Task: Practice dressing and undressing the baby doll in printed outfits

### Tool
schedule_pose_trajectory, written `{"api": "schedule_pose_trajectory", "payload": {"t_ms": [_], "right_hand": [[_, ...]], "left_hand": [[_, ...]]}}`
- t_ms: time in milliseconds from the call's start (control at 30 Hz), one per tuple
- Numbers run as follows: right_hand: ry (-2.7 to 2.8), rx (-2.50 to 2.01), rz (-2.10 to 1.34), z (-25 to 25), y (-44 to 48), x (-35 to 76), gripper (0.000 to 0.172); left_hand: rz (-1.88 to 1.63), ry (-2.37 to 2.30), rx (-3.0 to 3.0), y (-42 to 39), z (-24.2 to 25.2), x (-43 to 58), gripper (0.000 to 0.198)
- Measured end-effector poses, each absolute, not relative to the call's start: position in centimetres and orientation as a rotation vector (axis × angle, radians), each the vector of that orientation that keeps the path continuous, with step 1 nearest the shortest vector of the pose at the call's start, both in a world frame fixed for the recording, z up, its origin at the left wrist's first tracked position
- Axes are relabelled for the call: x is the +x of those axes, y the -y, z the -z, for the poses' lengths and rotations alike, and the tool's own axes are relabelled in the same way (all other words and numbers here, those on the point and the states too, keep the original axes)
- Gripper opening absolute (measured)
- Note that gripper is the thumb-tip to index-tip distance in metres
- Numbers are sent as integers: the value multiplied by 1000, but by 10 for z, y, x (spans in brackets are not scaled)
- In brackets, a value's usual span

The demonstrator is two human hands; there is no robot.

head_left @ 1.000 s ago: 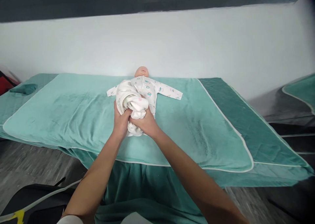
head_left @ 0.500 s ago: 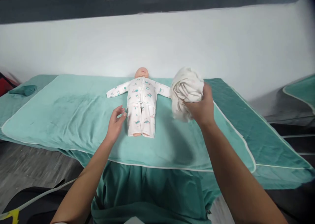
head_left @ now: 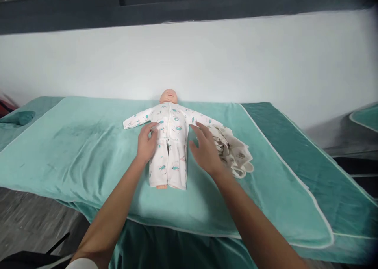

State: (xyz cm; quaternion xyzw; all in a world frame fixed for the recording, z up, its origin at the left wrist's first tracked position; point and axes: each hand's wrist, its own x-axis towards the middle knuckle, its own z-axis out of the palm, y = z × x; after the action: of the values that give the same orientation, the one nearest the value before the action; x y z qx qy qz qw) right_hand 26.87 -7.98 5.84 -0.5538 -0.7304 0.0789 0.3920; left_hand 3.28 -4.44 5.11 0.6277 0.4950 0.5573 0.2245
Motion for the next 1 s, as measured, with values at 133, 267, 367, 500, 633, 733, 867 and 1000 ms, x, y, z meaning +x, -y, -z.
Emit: {"api": "schedule_pose_trajectory", "payload": {"t_ms": [133,267,367,500,633,733,867,1000], "right_hand": [[1563,-1244,-476,-55,-8,229,44],[1383,-1252,-635,-56,-77,213,41],[1399,-1208,-697,-53,-95,214,37],[1503,-1148,-663,-47,-95,220,36],[1572,-1138,-653,-48,-95,220,35],[1590,-1118,-657,-49,-97,219,35],[1622,-1107,-657,-48,-101,221,36],[1668,-1081,-647,-43,-106,222,37]], "left_hand": [[-1514,-1339,1871,-28,-69,53,31],[-1336,-1269,1993,-81,-81,69,32],[-1247,-1242,2063,-95,-79,79,32],[-1224,-1294,2167,-92,-71,85,32],[-1264,-1385,2127,-88,-67,84,32],[-1281,-1403,2112,-89,-67,83,30],[-1259,-1396,2121,-90,-68,83,33],[-1209,-1471,2125,-88,-69,83,36]]}}
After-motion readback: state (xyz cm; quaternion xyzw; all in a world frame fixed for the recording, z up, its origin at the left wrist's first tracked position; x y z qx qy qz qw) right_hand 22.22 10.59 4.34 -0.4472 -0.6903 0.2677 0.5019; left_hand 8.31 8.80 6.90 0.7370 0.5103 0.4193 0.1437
